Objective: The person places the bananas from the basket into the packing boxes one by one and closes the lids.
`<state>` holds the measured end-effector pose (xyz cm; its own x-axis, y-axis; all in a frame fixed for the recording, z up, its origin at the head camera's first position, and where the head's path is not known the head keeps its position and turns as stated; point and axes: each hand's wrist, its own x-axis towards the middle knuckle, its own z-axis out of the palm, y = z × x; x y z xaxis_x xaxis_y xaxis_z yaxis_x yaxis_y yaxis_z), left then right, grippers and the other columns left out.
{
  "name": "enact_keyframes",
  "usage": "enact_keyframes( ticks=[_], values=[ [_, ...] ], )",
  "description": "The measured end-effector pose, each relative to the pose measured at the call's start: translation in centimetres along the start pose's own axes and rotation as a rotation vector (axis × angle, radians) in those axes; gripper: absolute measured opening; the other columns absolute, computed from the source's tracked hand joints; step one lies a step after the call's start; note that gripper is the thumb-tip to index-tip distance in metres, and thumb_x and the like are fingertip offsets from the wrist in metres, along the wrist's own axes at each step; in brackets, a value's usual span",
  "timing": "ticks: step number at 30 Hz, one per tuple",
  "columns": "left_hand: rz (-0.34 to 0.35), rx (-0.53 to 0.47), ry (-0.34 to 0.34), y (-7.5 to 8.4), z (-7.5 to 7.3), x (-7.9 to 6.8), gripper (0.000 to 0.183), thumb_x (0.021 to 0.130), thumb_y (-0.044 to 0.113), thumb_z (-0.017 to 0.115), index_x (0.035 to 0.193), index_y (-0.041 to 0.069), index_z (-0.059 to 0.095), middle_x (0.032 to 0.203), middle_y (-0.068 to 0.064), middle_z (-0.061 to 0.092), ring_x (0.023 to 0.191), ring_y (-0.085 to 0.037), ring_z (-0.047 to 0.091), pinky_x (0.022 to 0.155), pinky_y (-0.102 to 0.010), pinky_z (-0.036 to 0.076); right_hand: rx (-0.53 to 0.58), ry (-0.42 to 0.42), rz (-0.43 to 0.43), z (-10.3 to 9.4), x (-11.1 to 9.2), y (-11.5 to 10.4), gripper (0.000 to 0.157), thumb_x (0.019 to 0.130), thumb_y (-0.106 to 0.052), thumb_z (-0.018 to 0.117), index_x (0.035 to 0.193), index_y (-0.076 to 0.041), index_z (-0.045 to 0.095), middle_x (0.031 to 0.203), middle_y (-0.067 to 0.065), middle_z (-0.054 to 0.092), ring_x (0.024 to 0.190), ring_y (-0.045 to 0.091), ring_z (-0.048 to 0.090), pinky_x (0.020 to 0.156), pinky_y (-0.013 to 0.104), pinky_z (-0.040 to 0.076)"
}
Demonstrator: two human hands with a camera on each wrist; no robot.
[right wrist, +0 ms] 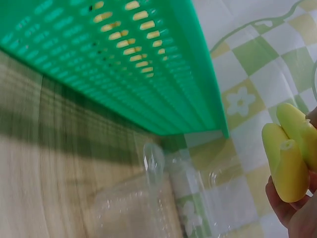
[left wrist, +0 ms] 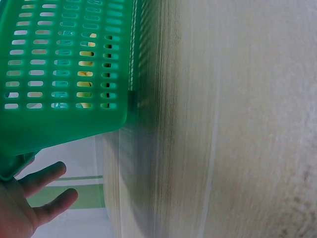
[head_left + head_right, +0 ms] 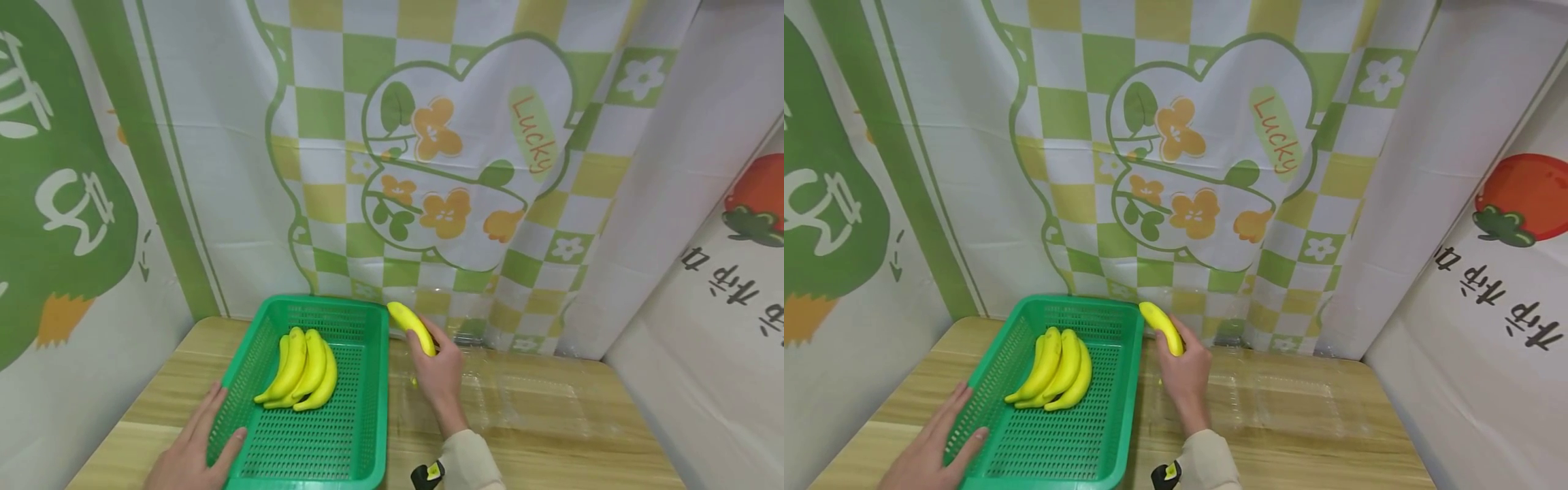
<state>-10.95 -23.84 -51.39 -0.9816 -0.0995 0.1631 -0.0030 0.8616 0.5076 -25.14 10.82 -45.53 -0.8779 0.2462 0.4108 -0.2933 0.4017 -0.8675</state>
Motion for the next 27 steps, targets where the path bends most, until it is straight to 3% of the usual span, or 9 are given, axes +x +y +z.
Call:
enact_keyframes(
  ticks=[12, 27],
  values=[
    [-0.009, -0.009, -0.010, 0.0, 0.0, 0.0, 0.083, 0.109, 0.051, 0.051, 0.168, 0.002, 0.020, 0.175, -0.026, 0.021, 0.133, -0.064, 0.052, 0.079, -0.070, 0.057, -0.055, 0.030, 0.000, -1.6, 0.2, 2.0, 0.036, 0.094, -0.024, 0.082, 0.129, -0.014, 0.078, 0.114, 0.013, 0.081, 0.072, 0.011, 0.063, 0.058, 0.020, 0.051],
    [-0.021, -0.016, -0.027, 0.1, -0.2, 0.0, 0.083, 0.110, 0.052, 0.050, 0.169, 0.003, 0.018, 0.175, -0.025, 0.021, 0.137, -0.064, 0.048, 0.085, -0.075, 0.055, -0.137, -0.007, 0.057, -2.9, -0.7, 4.5, 0.032, 0.093, -0.017, 0.080, 0.123, -0.008, 0.079, 0.111, 0.014, 0.082, 0.082, 0.016, 0.067, 0.067, 0.019, 0.052]
  ],
)
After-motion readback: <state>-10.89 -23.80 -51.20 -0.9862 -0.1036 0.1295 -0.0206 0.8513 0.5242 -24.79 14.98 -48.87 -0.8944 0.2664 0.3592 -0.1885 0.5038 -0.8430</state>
